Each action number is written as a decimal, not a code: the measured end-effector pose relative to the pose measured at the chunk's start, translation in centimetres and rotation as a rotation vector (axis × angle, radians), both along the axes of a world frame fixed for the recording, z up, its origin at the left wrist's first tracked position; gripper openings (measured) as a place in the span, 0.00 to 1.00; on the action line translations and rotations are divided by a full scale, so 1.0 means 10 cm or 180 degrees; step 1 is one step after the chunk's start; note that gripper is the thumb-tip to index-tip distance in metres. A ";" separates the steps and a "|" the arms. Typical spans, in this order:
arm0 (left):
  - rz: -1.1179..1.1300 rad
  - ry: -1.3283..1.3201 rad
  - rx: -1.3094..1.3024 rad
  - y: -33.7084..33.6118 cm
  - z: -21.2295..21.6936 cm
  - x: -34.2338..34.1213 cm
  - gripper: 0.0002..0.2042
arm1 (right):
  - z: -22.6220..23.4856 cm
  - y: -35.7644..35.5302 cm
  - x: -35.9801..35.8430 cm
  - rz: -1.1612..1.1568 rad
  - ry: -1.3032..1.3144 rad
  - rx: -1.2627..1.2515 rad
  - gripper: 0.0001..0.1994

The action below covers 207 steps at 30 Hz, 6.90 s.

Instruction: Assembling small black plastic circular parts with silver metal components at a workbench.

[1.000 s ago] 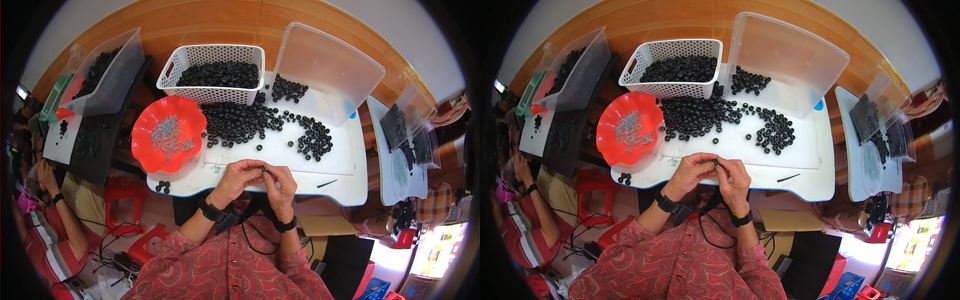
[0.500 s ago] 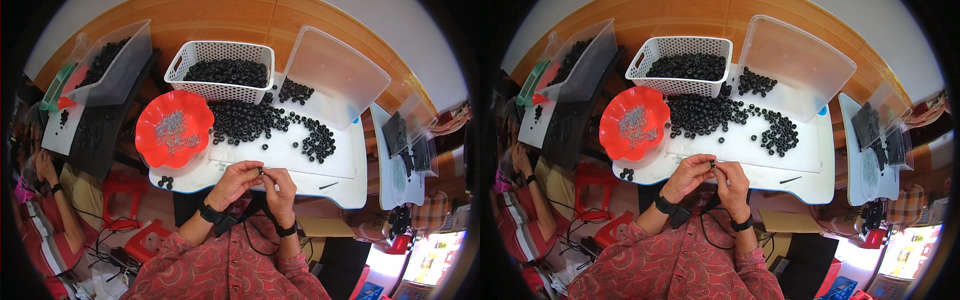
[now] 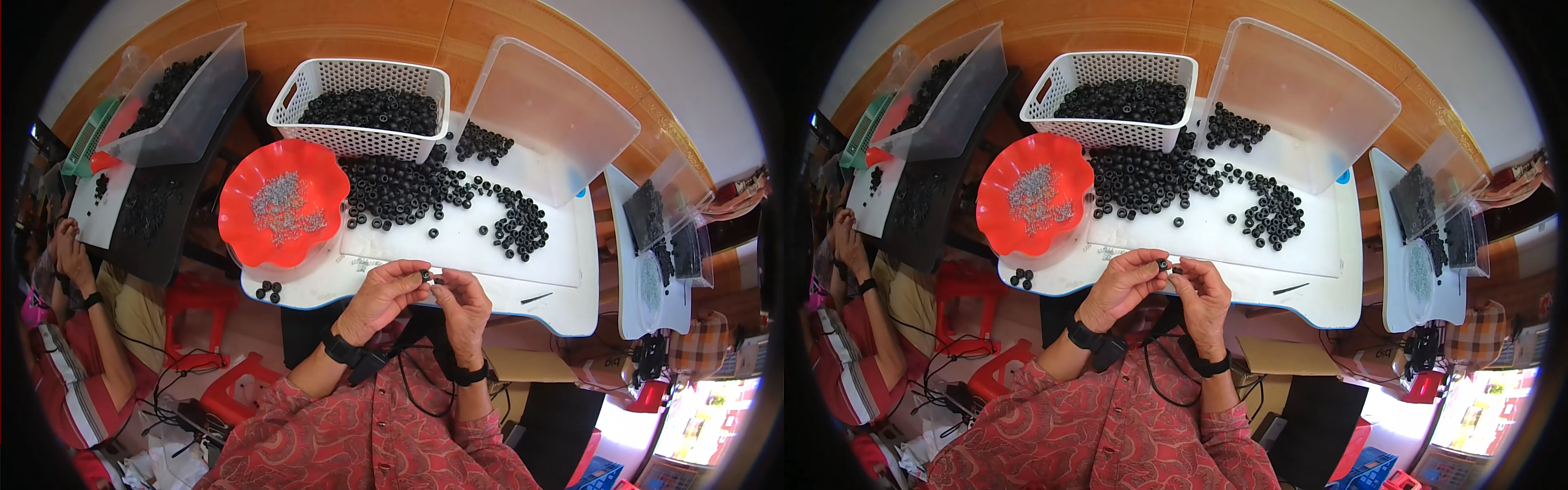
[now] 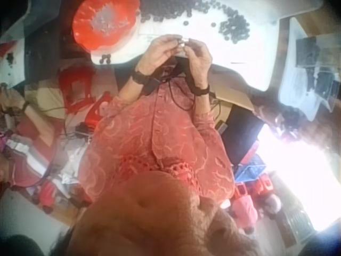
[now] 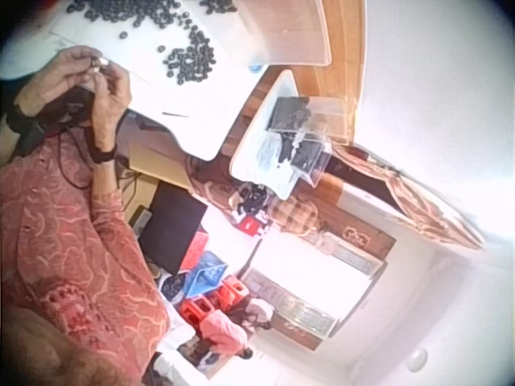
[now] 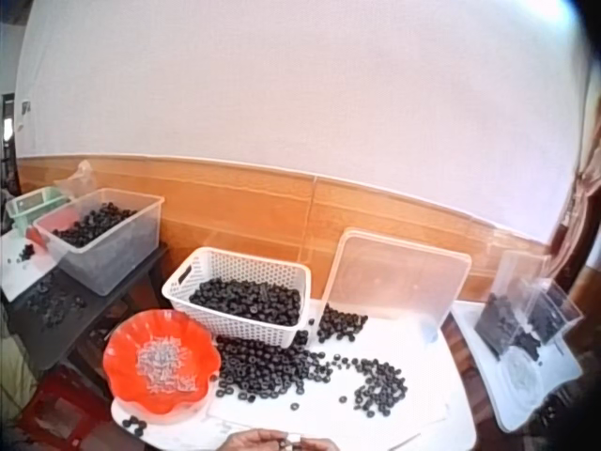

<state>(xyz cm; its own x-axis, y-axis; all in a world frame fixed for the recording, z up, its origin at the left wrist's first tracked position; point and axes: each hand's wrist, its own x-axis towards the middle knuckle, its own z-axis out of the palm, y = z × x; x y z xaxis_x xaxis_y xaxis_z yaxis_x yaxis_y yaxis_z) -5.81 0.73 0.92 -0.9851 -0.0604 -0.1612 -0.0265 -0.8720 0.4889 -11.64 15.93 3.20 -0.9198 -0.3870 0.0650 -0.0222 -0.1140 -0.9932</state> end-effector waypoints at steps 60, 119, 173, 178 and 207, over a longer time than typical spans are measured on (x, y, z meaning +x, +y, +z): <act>-0.0015 0.0095 0.0178 0.06 0.11 0.07 0.12 | 0.19 -0.07 0.11 -0.0215 0.0175 -0.0081 0.07; 0.0168 0.0232 0.0136 0.11 0.05 0.09 0.10 | 0.24 -0.07 0.12 -0.0041 0.0289 -0.0077 0.07; 0.0349 -0.0070 -0.1289 0.03 0.37 0.30 0.09 | 0.24 0.02 0.05 0.0782 -0.0188 -0.0479 0.07; 0.0377 0.0025 -0.1487 0.02 0.38 0.30 0.07 | 0.24 0.02 0.01 0.0914 -0.0429 -0.0539 0.06; 0.0430 -0.0045 -0.0521 0.00 0.29 0.35 0.09 | 0.40 -0.15 0.20 0.0239 0.1760 0.0775 0.09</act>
<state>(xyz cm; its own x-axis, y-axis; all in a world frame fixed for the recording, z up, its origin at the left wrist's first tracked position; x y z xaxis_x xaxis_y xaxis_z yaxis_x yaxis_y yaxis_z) -2.28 0.69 3.80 -0.9640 -0.2182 -0.1521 0.0773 -0.7770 0.6247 -9.59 14.41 7.21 -0.7446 -0.5133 0.4267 -0.5429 0.0938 -0.8345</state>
